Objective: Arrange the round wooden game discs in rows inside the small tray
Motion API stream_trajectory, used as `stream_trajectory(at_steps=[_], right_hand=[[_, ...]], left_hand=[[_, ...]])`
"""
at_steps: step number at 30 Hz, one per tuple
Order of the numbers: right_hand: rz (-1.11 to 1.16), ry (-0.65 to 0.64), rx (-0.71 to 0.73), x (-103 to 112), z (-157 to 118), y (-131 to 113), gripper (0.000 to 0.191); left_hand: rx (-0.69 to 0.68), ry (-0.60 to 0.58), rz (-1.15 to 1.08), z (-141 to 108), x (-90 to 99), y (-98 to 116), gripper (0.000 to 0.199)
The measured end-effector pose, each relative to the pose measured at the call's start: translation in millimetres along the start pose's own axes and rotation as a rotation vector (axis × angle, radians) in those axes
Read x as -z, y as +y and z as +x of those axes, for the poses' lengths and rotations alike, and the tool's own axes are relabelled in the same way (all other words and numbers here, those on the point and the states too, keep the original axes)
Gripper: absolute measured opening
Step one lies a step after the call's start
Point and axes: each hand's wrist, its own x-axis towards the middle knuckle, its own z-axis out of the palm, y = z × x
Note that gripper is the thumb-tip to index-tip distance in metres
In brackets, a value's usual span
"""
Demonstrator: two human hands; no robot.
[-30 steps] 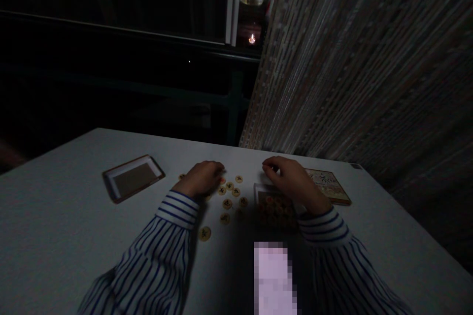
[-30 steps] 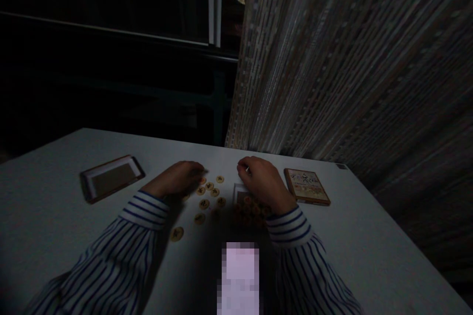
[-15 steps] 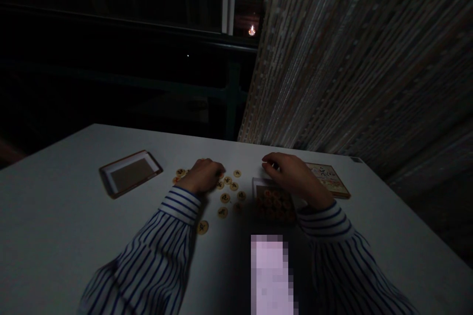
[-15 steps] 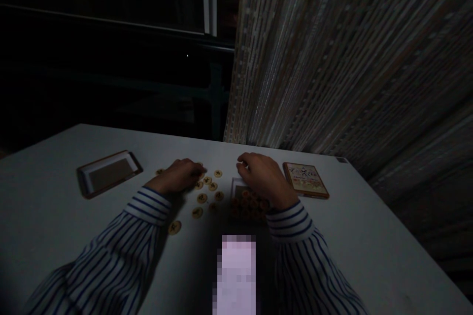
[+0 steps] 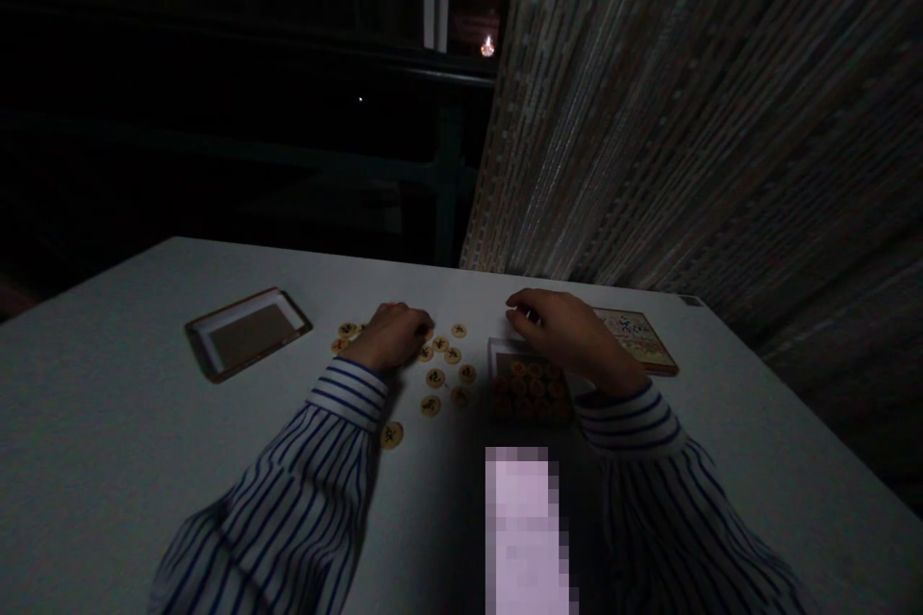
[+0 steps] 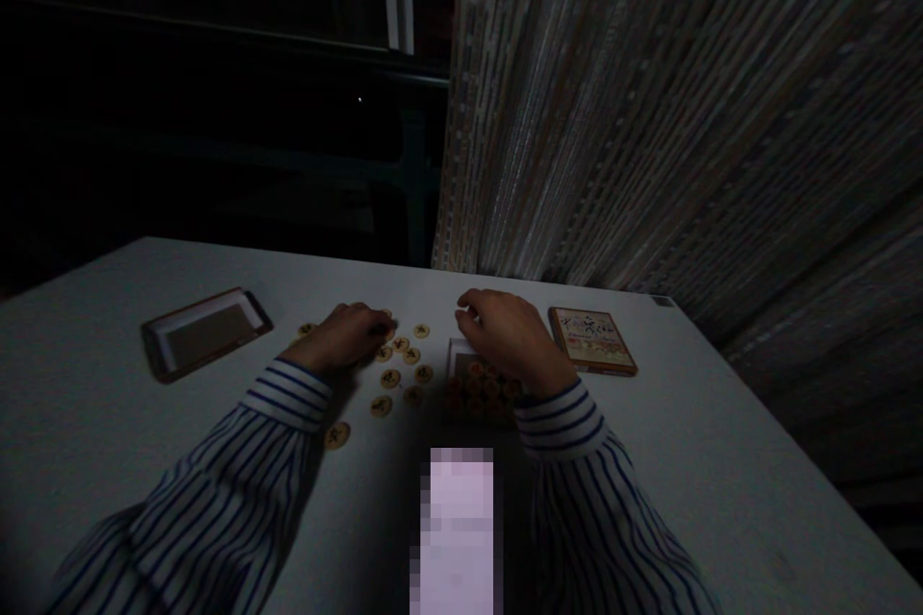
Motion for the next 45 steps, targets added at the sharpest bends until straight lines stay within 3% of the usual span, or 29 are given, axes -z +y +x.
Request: stream_trajectory(at_steps=[10, 17, 26, 35, 45], right_hand=[[-0.01, -0.002, -0.006, 0.7, -1.3, 0.9, 0.03], [-0.023, -0.016, -0.012, 4.7, -2.6, -1.6, 0.031], [0.012, -0.006, -0.022, 8.7, -3.6, -0.9, 0.028], [0.199, 0.012, 0.015, 8.1, -5.5, 2.5, 0.02], [0.467, 0.015, 0.016, 9.0, -4.1, 0.6, 0.014]], left_hand=[[0.003, 0.079, -0.034, 2.5, 7.5, 6.6, 0.032], [-0.042, 0.172, -0.205, 0.8, 13.7, 16.4, 0.033], [-0.158, 0.287, -0.398, -1.0, 24.3, 45.4, 0.027], [-0.132, 0.331, -0.532, -4.5, 28.6, 71.6, 0.027], [-0.212, 0.402, -0.622, -3.9, 28.7, 86.2, 0.021]])
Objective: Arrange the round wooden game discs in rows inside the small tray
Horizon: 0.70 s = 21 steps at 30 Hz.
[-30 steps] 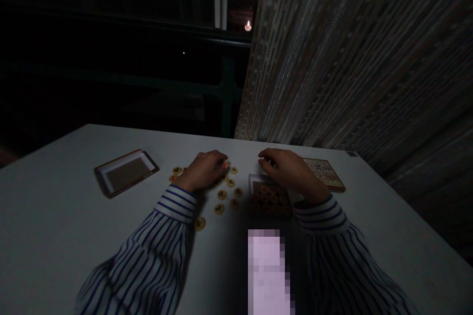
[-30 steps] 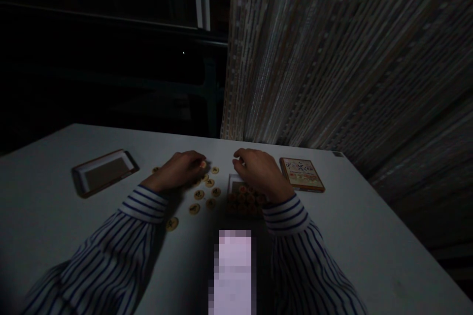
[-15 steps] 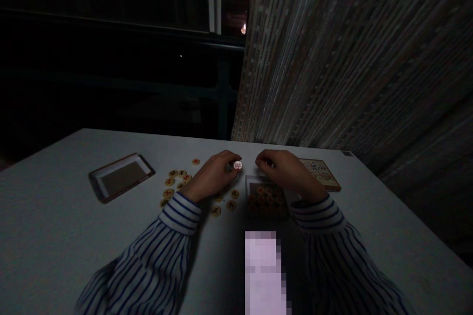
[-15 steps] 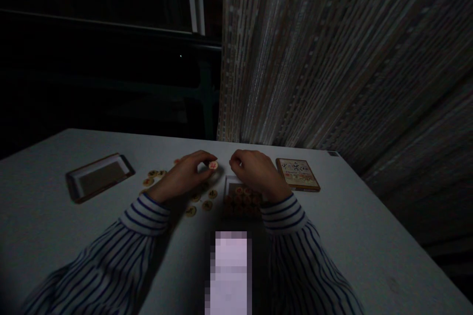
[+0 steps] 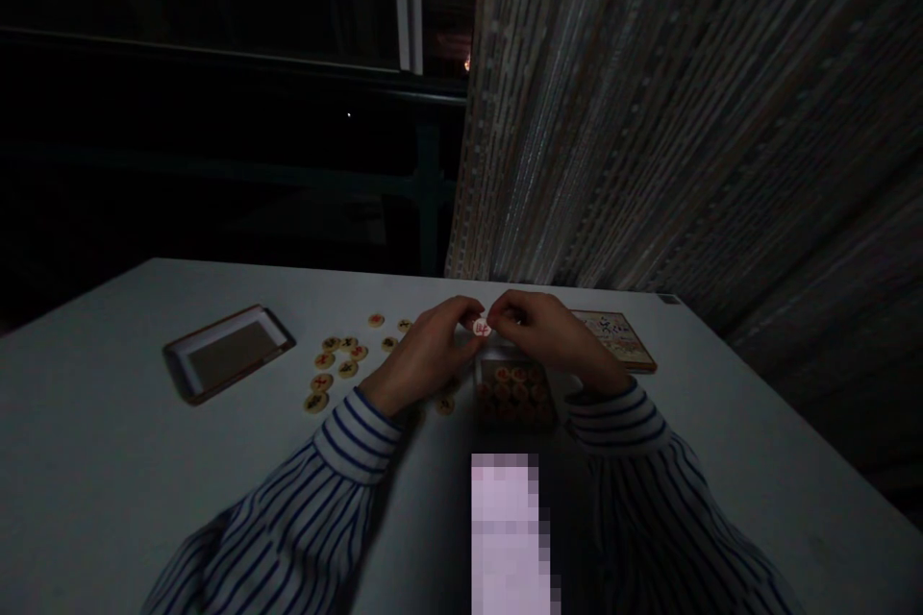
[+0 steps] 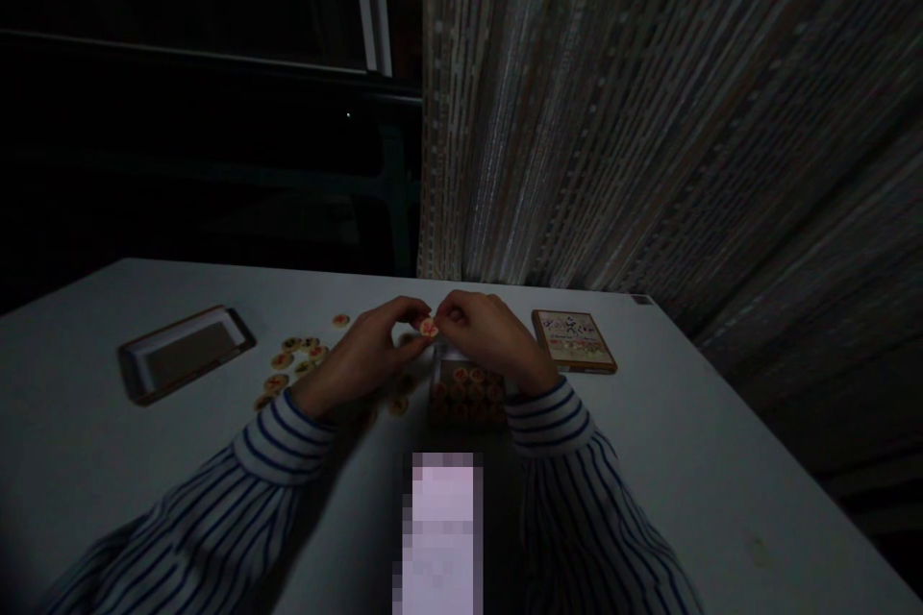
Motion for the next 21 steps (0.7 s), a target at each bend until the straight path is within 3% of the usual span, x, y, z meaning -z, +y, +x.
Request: stream_trajectory(at_steps=[5, 11, 21], right_hand=[[0.071, 0.015, -0.017, -1.5, 0.6, 0.6, 0.012], [0.08, 0.061, -0.009, 0.5, 0.5, 0.8, 0.013], [0.086, 0.076, 0.031, 3.6, -0.3, 2.0, 0.014]], left_hand=[[-0.001, -0.005, -0.02, 0.0, -0.8, 0.7, 0.021], [0.093, 0.008, -0.098, -0.5, -2.3, -2.9, 0.03], [0.281, -0.051, -0.537, 3.5, -5.2, -2.4, 0.027]])
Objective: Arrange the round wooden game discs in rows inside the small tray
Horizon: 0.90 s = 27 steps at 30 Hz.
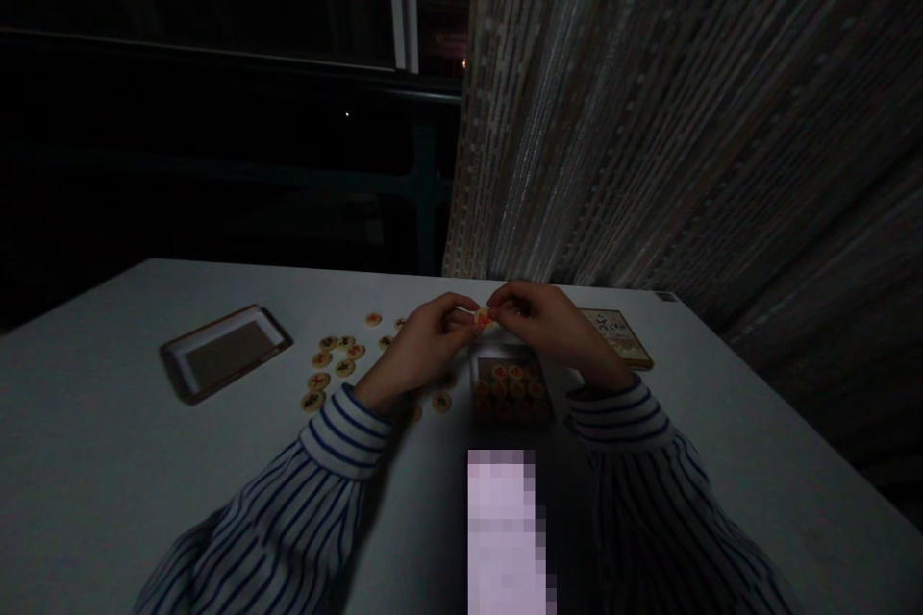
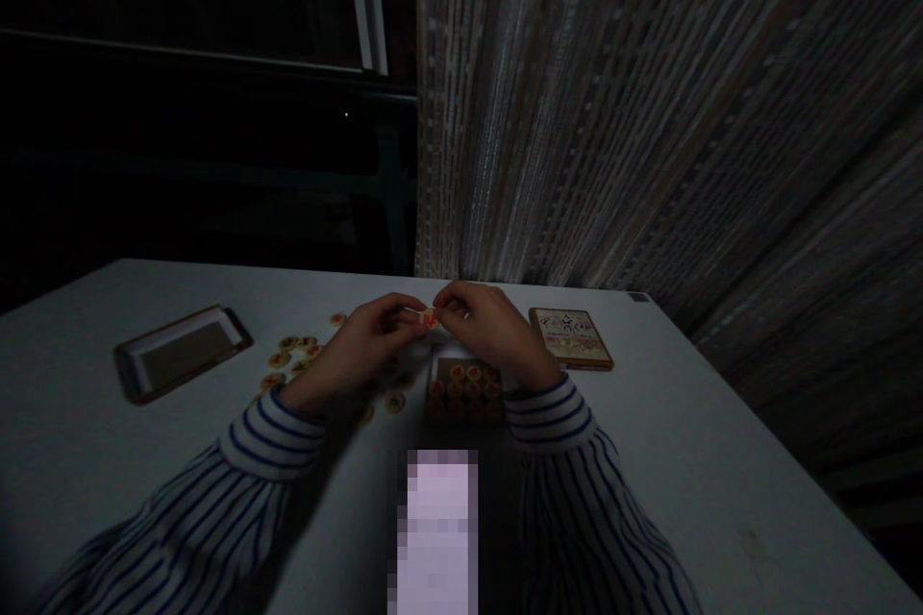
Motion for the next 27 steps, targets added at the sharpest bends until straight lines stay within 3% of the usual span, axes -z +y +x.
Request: stream_trajectory(at_steps=[17, 27], right_hand=[[0.035, -0.039, -0.003, 1.5, -1.9, -0.4, 0.017], [0.023, -0.02, 0.011, 0.1, -0.7, 3.9, 0.015]], left_hand=[[0.035, 0.131, -0.041, 3.2, 3.9, 2.8, 0.026], [0.033, 0.131, -0.041, 1.5, 6.0, 1.6, 0.028]])
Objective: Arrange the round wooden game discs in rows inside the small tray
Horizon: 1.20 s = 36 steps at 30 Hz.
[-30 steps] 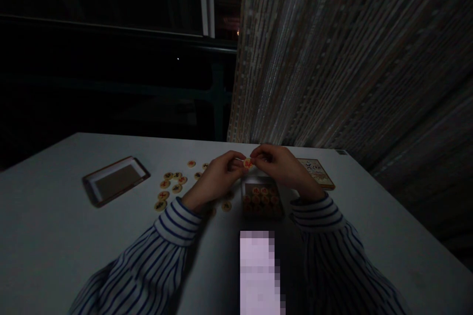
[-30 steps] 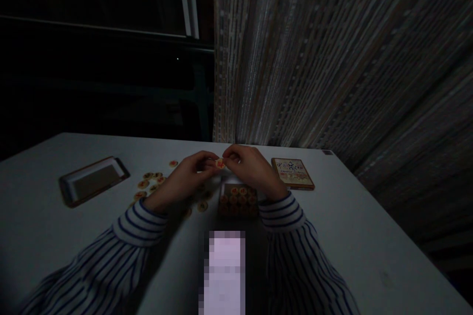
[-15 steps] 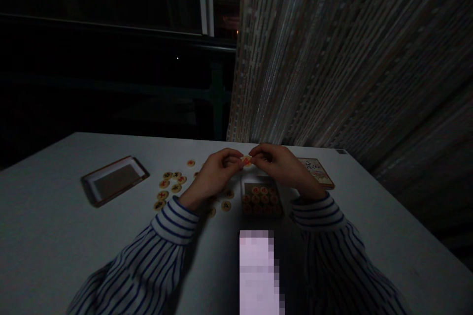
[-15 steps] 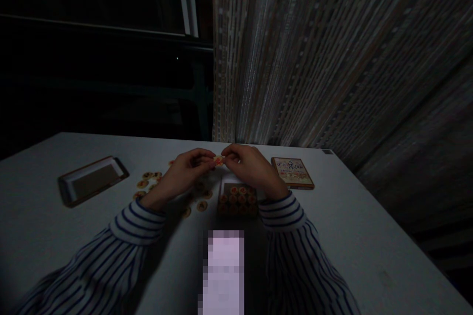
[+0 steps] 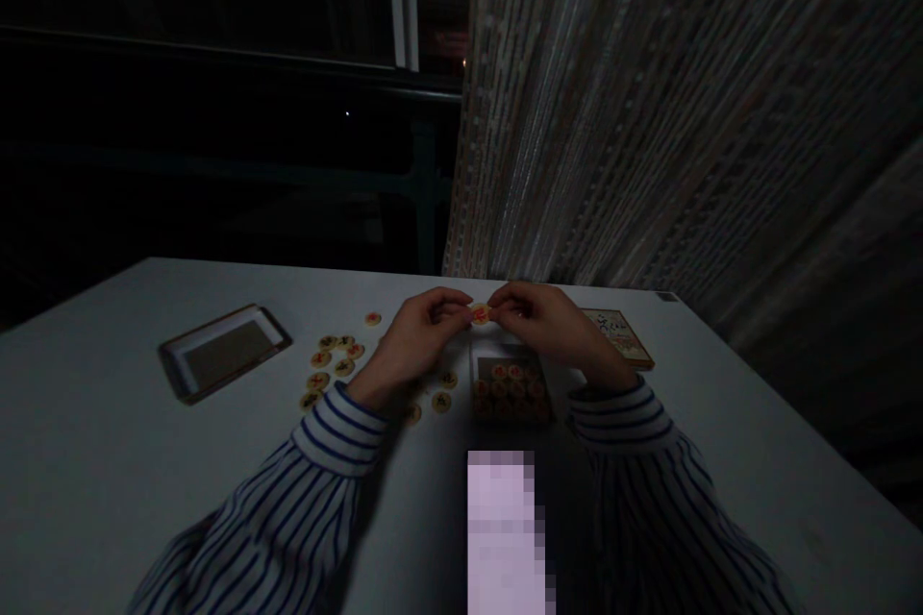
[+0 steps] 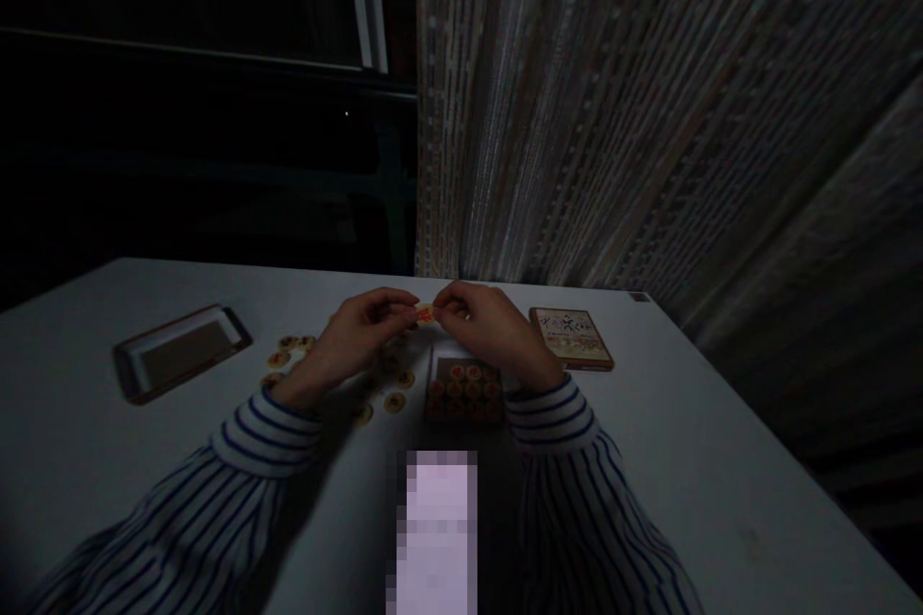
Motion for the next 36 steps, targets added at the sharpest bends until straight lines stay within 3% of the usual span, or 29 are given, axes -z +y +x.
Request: stream_trajectory(at_steps=[13, 22, 36], right_hand=[[-0.022, -0.028, 0.053, 1.9, 0.4, -0.9, 0.02], [0.018, 0.052, 0.029, 0.1, 2.3, -4.0, 0.021], [0.03, 0.032, 0.002, 0.8, 1.0, -3.7, 0.024]], left_hand=[[0.022, -0.077, -0.054, -1.0, -0.6, -0.1, 0.027], [0.1, -0.105, -0.164, -3.6, -5.3, 7.4, 0.037], [0.055, -0.041, -0.099, -1.9, -0.6, 4.9, 0.031]])
